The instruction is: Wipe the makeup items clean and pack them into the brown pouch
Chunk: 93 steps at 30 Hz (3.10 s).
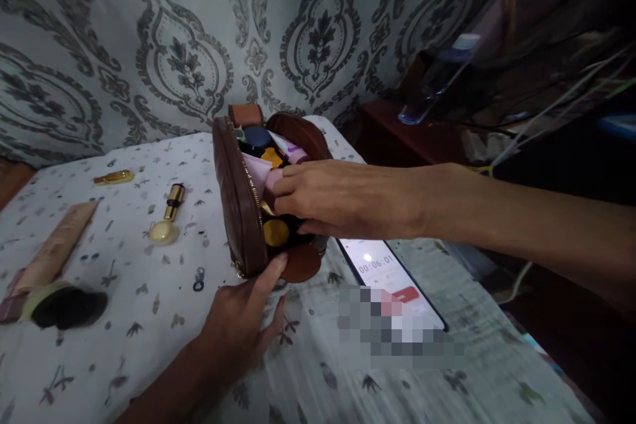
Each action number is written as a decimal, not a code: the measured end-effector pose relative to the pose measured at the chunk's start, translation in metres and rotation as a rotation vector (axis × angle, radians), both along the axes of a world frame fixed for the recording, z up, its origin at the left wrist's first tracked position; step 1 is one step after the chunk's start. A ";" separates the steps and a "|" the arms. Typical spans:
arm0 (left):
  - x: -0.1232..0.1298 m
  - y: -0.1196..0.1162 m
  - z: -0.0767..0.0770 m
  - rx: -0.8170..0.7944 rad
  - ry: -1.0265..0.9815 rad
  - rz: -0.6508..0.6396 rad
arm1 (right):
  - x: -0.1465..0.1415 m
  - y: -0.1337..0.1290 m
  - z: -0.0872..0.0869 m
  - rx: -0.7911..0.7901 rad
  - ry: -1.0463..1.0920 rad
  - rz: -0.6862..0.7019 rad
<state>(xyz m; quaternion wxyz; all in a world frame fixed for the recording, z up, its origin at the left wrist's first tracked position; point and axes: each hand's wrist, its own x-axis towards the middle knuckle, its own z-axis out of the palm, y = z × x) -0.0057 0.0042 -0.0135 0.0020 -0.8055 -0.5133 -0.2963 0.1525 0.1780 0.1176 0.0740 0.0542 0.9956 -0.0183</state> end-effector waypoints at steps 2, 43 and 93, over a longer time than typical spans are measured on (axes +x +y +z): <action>0.000 0.000 0.000 0.001 0.000 0.001 | 0.002 0.002 -0.001 0.000 0.034 -0.003; 0.000 0.001 0.005 0.014 0.039 0.005 | -0.023 -0.016 -0.029 0.155 -0.029 0.255; -0.169 0.115 0.035 -0.637 0.174 0.904 | 0.019 -0.104 -0.028 -0.100 0.910 0.087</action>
